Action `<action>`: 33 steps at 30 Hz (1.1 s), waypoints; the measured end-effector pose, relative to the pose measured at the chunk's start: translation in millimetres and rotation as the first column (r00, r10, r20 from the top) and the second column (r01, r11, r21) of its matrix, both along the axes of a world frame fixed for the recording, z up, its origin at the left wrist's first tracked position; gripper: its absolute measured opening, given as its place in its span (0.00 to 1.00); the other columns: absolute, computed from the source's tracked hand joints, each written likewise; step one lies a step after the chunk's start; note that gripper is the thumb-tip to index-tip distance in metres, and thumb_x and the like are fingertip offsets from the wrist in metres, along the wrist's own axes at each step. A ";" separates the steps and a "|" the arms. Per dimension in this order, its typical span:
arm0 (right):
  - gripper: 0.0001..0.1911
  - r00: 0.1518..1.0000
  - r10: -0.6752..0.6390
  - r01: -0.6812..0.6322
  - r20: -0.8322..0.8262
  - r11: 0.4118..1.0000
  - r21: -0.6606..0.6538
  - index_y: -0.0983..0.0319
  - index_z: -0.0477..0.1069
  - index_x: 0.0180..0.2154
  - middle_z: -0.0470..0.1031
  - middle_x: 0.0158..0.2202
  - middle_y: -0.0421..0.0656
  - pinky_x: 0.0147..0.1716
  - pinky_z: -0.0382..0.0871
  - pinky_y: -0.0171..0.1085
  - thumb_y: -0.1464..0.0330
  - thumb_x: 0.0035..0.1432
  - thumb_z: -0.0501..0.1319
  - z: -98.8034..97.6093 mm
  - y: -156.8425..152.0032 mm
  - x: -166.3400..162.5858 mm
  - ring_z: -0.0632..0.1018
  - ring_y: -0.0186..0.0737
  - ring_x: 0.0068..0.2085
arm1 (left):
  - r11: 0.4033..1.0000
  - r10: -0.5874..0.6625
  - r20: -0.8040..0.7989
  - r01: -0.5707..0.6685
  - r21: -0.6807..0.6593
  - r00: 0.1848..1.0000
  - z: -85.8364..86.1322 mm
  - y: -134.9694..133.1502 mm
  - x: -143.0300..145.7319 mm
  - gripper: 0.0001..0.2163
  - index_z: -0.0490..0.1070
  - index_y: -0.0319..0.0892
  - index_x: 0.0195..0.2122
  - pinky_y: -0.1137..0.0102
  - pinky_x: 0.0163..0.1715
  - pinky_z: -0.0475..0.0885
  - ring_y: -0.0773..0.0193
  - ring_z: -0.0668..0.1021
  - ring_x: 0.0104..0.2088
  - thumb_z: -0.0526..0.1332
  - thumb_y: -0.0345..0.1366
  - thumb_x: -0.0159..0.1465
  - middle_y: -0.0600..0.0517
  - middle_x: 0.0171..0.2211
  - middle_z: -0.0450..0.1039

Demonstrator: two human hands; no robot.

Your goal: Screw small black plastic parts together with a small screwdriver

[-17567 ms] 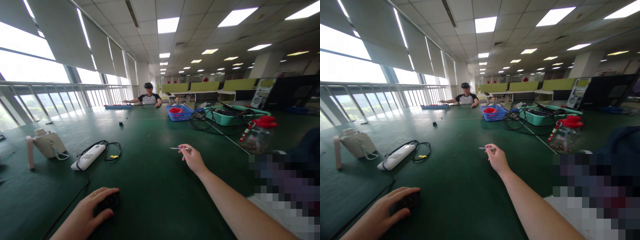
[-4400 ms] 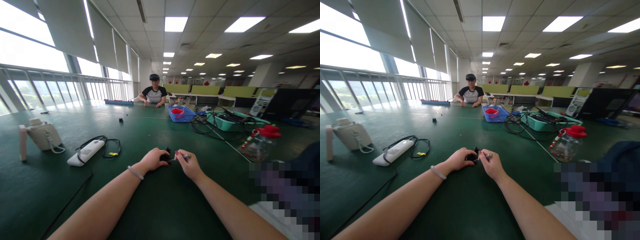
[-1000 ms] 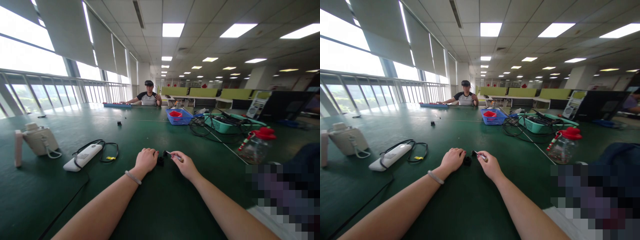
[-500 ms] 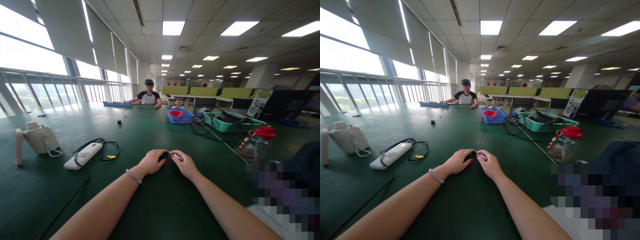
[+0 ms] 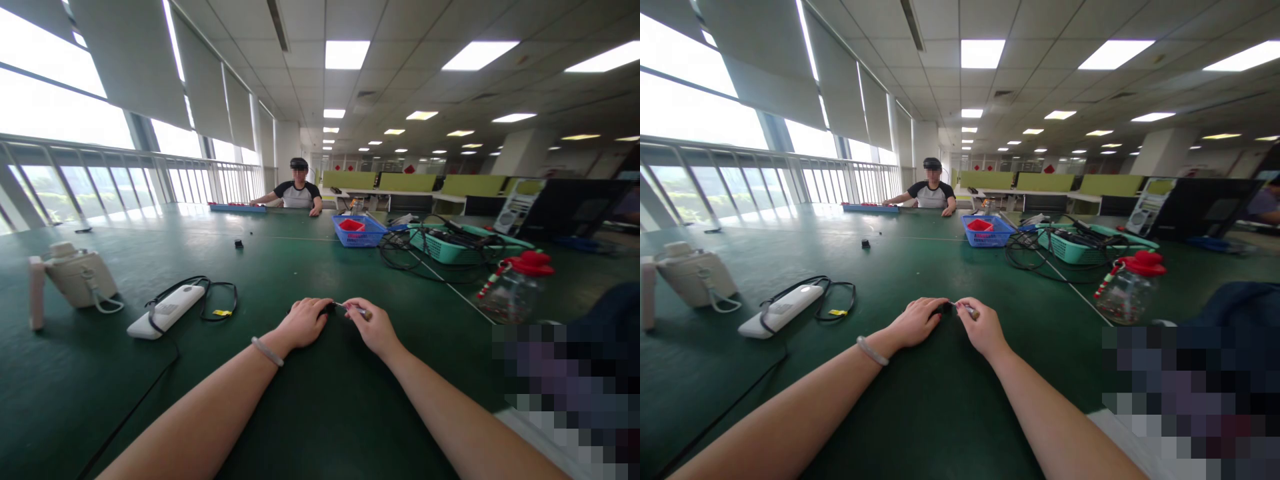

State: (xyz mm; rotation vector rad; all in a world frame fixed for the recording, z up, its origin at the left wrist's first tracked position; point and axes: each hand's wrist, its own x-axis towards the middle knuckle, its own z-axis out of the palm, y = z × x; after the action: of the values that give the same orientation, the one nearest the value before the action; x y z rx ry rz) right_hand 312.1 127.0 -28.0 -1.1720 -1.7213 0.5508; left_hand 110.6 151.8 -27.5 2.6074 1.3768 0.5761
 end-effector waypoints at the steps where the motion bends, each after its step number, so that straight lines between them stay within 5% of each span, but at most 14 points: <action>1: 0.14 1.000 -0.001 0.001 -0.002 1.000 0.004 0.60 0.75 0.38 0.80 0.34 0.44 0.39 0.72 0.38 0.58 0.62 0.57 0.3 -0.4 -0.2 0.80 0.44 0.37 | 1.000 0.002 -0.003 -0.002 0.001 1.000 -0.2 0.1 0.0 0.21 0.59 0.49 0.63 0.59 0.61 0.60 0.56 0.67 0.60 0.49 0.40 0.69 0.51 0.60 0.67; 20: 0.22 1.000 0.000 -0.001 0.017 0.998 0.070 0.60 0.72 0.27 0.70 0.20 0.39 0.25 0.63 0.35 0.54 0.65 0.52 14.3 -13.3 0.6 0.72 0.37 0.23 | 1.000 0.014 -0.041 -0.014 -0.010 0.999 0.2 2.9 -0.1 0.18 0.66 0.54 0.58 0.58 0.58 0.61 0.57 0.69 0.57 0.47 0.39 0.70 0.54 0.56 0.71; 33: 0.27 0.986 -0.110 0.122 -0.128 0.989 0.089 0.58 0.65 0.20 0.61 0.16 0.37 0.22 0.61 0.35 0.49 0.63 0.51 14.3 -13.0 4.2 0.66 0.36 0.20 | 0.999 -0.033 -0.006 0.033 -0.008 0.999 5.7 0.8 -1.6 0.15 0.72 0.54 0.52 0.59 0.57 0.63 0.55 0.70 0.55 0.56 0.47 0.66 0.54 0.54 0.73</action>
State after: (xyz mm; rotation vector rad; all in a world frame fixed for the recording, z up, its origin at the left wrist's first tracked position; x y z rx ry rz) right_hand 316.4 114.0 -13.7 -1.1384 -1.5473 0.4543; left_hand 109.0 152.6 -21.8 2.6219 1.3322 0.5576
